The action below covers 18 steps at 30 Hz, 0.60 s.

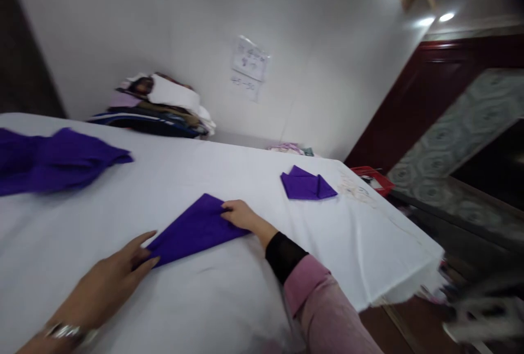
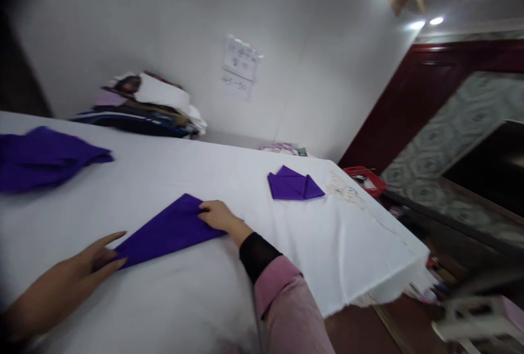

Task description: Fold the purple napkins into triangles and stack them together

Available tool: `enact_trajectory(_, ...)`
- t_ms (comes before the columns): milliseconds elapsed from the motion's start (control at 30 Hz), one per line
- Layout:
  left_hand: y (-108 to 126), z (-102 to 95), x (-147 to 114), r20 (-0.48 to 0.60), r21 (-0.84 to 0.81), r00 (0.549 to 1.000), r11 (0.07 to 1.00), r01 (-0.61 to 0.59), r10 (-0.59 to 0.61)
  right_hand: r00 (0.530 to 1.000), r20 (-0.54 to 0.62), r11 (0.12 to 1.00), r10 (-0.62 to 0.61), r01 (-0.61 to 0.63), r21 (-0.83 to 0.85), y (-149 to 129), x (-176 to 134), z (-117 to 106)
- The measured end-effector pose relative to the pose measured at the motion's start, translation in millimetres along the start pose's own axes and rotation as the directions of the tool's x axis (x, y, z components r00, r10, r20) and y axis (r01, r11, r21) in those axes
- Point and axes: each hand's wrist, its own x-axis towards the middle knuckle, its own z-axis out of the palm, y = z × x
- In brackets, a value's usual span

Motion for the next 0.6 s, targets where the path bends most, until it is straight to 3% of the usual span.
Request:
enact_trajectory(200,27.5,-19.1,-19.7,0.051,-0.101,0.998,0.994,-0.034,0.039,0.997,0.066,0.987,0.031,-0.041,0.156,4.9,3.4,8.9)
enact_trajectory(600,15.9,-17.1,-16.6,-0.111,-0.023,0.994,1.0,-0.002,-0.001,0.99,-0.103,0.983,0.096,-0.111,-0.143,-7.3,29.9,6.7)
